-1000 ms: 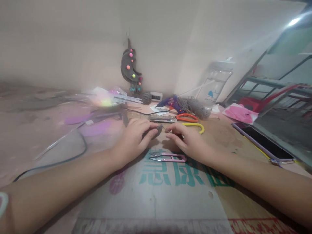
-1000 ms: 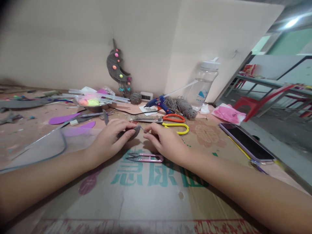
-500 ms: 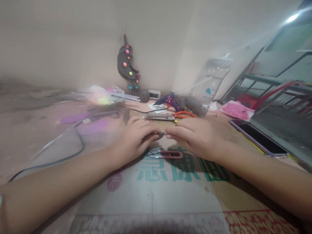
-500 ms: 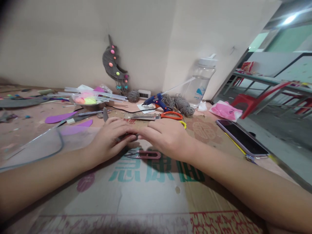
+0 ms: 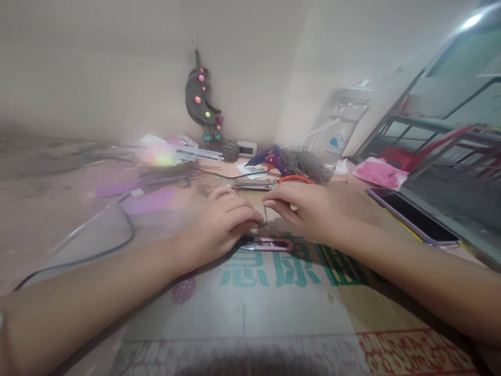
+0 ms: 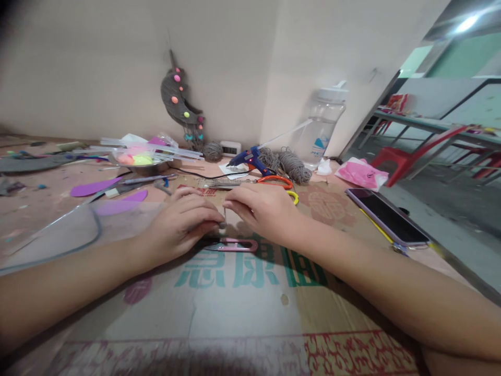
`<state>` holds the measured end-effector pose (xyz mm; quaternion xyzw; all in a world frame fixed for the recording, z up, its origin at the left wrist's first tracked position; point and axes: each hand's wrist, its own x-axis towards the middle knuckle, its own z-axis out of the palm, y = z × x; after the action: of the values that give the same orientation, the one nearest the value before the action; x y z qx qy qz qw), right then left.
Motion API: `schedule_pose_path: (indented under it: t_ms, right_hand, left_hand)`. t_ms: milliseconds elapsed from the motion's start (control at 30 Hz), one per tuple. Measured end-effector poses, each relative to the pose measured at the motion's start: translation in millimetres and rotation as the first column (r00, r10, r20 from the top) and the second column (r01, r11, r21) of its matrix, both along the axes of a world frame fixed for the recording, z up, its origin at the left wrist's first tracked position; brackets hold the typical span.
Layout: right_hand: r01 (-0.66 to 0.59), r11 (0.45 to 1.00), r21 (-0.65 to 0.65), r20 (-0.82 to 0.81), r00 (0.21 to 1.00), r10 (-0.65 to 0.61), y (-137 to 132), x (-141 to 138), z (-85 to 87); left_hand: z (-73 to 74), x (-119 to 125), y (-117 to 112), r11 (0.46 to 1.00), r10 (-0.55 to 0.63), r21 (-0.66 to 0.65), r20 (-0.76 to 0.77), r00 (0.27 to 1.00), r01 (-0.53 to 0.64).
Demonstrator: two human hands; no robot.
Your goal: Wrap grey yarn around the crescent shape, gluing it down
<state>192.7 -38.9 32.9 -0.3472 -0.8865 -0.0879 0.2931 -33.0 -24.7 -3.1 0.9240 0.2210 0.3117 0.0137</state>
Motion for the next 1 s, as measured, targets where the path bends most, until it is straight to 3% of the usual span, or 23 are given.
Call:
schedule_pose_path:
  t_ms: [133, 233, 400, 533, 767, 900, 1000]
  right_hand:
    - [0.028, 0.991, -0.133, -0.049, 0.998, -0.035, 4, -1, -8.1]
    - [0.023, 0.987, -0.158, -0.070, 0.997, -0.034, 3, -2, -10.1]
    - [-0.064, 0.997, -0.044, -0.144, 0.988, 0.057, -4, -2, -5.3]
    - [-0.152, 0.986, 0.065, -0.068, 0.985, 0.157, -9, -2, -0.5]
    - [-0.245, 0.967, 0.067, 0.042, 0.969, 0.242, -15, 0, 1.5]
    - [-0.204, 0.975, -0.084, -0.195, 0.963, 0.185, -14, 3, -2.7]
    - [-0.156, 0.966, -0.204, -0.419, 0.906, 0.057, -8, 4, -8.6]
  left_hand:
    - [-1.2, 0, -1, 1.000, 0.016, 0.021, 0.007, 1.000, -0.017]
    - [-2.3, 0, 0, 0.999, 0.018, 0.029, 0.027, 0.999, -0.019]
    - [-0.9, 0, 0, 1.000, -0.005, 0.009, 0.040, 0.999, 0.005]
    - [1.1, 1, -1, 1.000, -0.010, -0.024, 0.052, 0.999, 0.011]
    - [1.0, 1, -2, 1.000, 0.027, -0.003, 0.057, 0.998, -0.026]
    - [0.4, 1, -1, 0.998, 0.055, 0.002, 0.099, 0.994, -0.056]
    - [-0.8, 0, 0, 0.997, 0.070, 0.016, 0.143, 0.987, -0.073]
